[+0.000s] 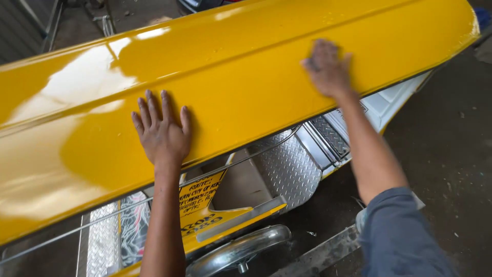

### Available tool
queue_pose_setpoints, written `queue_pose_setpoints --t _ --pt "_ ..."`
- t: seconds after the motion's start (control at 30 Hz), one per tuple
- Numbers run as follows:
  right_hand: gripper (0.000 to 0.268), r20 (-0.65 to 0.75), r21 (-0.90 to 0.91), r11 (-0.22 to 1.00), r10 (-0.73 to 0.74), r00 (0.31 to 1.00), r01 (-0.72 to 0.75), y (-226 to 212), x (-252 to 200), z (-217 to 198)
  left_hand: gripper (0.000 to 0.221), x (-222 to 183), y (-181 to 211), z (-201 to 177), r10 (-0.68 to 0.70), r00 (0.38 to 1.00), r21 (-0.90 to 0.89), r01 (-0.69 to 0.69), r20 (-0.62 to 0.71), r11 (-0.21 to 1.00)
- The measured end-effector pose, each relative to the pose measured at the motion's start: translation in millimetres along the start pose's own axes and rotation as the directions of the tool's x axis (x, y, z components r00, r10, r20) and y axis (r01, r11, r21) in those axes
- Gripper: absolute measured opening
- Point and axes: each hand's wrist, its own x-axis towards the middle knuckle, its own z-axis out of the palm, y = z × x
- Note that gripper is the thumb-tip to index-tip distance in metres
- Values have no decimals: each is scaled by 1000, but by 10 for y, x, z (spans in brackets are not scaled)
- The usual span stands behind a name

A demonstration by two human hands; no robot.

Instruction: Sand the yellow roof surface of a vehicle using a sanding block.

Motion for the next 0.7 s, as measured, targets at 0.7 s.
queue_pose_setpoints --t 0.7 --pt "81 -192 -83 991 -123 974 109 -1235 -176 396 65 45 -7 144 -156 982 100 166 -102 981"
